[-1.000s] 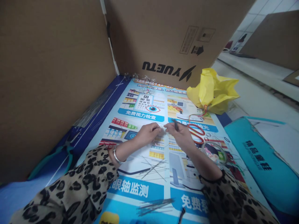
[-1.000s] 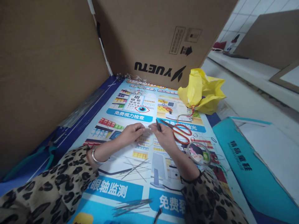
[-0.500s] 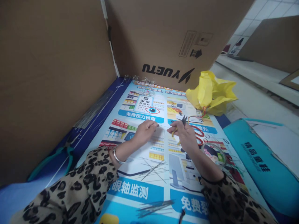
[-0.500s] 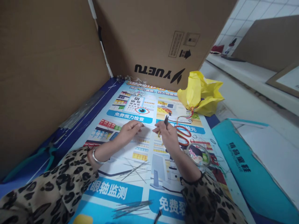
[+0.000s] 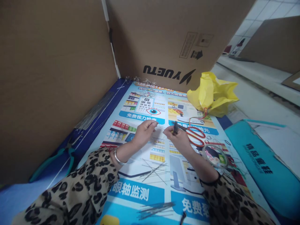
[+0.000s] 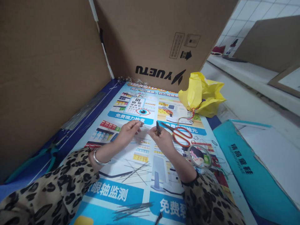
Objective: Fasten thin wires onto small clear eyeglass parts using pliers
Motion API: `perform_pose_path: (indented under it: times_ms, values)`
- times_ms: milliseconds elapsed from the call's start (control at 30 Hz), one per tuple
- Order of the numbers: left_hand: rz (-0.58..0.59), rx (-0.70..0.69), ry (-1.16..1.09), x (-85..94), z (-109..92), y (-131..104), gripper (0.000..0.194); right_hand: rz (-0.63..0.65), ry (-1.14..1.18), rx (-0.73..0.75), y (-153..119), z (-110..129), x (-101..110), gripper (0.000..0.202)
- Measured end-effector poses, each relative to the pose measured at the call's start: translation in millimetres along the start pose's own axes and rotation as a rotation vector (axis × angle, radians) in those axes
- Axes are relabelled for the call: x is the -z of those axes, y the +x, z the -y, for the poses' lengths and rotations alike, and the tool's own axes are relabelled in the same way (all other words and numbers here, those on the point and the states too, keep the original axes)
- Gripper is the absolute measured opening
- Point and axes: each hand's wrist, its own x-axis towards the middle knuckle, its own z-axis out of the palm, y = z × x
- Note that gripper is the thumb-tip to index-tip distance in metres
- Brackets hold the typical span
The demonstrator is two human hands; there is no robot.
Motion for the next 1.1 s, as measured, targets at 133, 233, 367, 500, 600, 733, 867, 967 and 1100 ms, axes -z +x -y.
perform_pose_path:
  times_ms: [133,233,367,500,600,733,867,967,1100]
  values:
    - [0.002,0.014,-0.012,-0.6,-0.6,0.5,0.023,0.01,-0.076,0.013,-3.2,8.0,0.1,0.023]
    - [0.013,0.029,-0.036,-0.6,-0.2,0.8,0.024,0.024,-0.151,0.044,-6.4,13.6,0.3,0.019]
    - [0.025,0.042,-0.091,-0.1,1.5,1.2,0.026,0.03,-0.178,0.074,-8.0,15.0,0.2,0.018]
    - [0.032,0.066,-0.174,-0.3,2.0,1.7,0.025,0.036,-0.205,0.103,-7.6,11.9,-0.7,0.016]
    - [0.034,0.078,-0.203,-0.2,2.5,2.5,0.024,0.045,-0.24,0.138,-7.8,10.2,-1.5,0.015]
    - [0.016,0.064,-0.184,1.3,5.5,4.9,0.023,0.057,-0.275,0.2,-7.2,10.8,2.9,0.021]
    - [-0.027,0.035,-0.104,4.0,7.9,7.7,0.021,0.018,-0.476,0.268,-2.2,11.0,14.8,0.029]
    - [-0.036,-0.044,0.017,6.3,7.8,8.6,0.02,0.029,-0.744,0.325,1.6,8.9,22.1,0.026]
    - [-0.036,-0.246,0.214,8.5,6.9,7.6,0.018,0.051,-1.013,0.343,1.7,6.6,23.7,0.02]
